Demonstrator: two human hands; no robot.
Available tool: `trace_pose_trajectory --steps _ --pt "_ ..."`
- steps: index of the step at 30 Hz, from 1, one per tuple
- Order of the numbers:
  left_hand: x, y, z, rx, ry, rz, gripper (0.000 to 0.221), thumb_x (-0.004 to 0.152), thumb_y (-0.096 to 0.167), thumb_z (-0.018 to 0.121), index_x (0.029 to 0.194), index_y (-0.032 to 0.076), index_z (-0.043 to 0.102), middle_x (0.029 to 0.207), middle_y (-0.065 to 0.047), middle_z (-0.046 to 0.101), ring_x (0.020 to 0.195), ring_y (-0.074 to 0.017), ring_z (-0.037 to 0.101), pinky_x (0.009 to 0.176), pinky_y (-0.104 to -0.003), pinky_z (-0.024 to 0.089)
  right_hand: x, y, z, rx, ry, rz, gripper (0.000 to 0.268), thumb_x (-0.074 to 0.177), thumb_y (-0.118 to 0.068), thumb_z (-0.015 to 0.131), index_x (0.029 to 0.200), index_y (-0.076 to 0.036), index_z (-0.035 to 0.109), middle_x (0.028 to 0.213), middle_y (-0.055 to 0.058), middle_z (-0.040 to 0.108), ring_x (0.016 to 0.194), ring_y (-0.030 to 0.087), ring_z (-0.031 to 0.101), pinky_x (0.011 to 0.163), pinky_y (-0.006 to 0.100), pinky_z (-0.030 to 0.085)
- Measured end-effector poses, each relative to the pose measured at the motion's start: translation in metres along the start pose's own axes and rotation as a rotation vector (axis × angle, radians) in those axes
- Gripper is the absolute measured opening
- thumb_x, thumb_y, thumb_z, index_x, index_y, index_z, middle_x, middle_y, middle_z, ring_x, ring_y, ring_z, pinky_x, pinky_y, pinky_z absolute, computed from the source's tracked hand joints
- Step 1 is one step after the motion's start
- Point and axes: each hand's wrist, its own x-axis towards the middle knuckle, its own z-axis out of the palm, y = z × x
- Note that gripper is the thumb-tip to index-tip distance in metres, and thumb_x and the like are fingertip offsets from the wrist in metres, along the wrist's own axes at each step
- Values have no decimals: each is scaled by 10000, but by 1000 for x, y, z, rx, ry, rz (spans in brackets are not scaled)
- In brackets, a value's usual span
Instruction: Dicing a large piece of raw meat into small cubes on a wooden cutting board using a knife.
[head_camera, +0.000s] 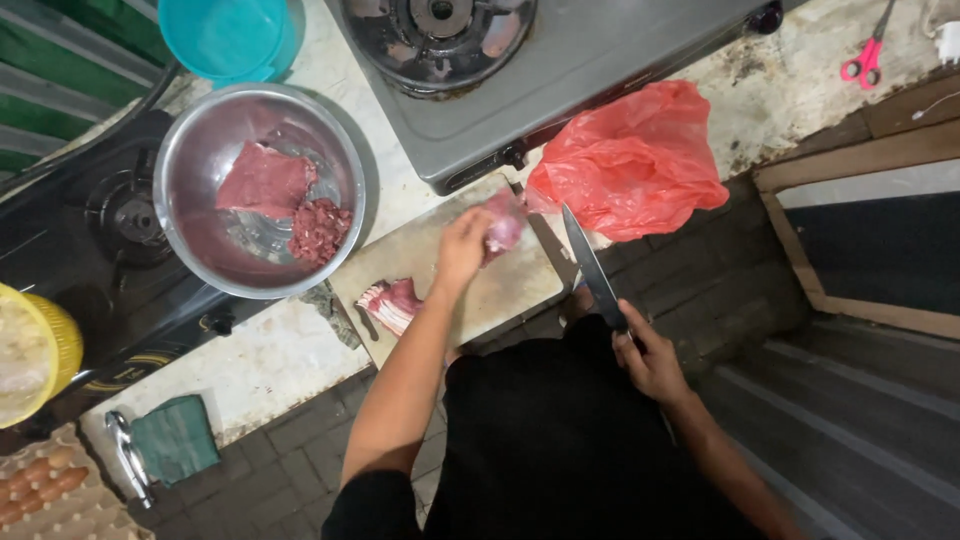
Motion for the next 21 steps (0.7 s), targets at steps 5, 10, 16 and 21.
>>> trace_pose_trajectory --steps 5,10,16,21 --pt "-9 4 -43 -830 147 -79 293 979 254 587 772 46 586 564 -60 477 432 -214 533 303 -367 440 16 -10 8 26 -38 -20 522 903 6 544 1422 -7 492 537 89 649 449 187 614 493 308 511" --pt "1 -50 -75 -605 203 29 265 763 131 865 937 21 697 701 -69 699 573 -145 677 496 -297 574 29 -6 17 43 -101 -1 521 921 -18 523 1439 -16 469 515 89 647 417 171 606 455 271 497" --pt "0 -61 -90 -150 362 -159 456 911 571 635 732 160 719 569 -46 610 567 -167 612 505 -308 481 37 -4 24 47 -180 33 550 906 7 523 1450 -48 456 515 106 643 399 179 584 431 306 482" --pt "-36 2 -101 -46 350 98 522 1038 470 432 890 81 747 883 -148 724 925 -265 660 883 -437 480 34 -2 19 10 -205 53 551 904 -2 542 1448 -58 474 591 121 683 446 192 626 468 337 499"
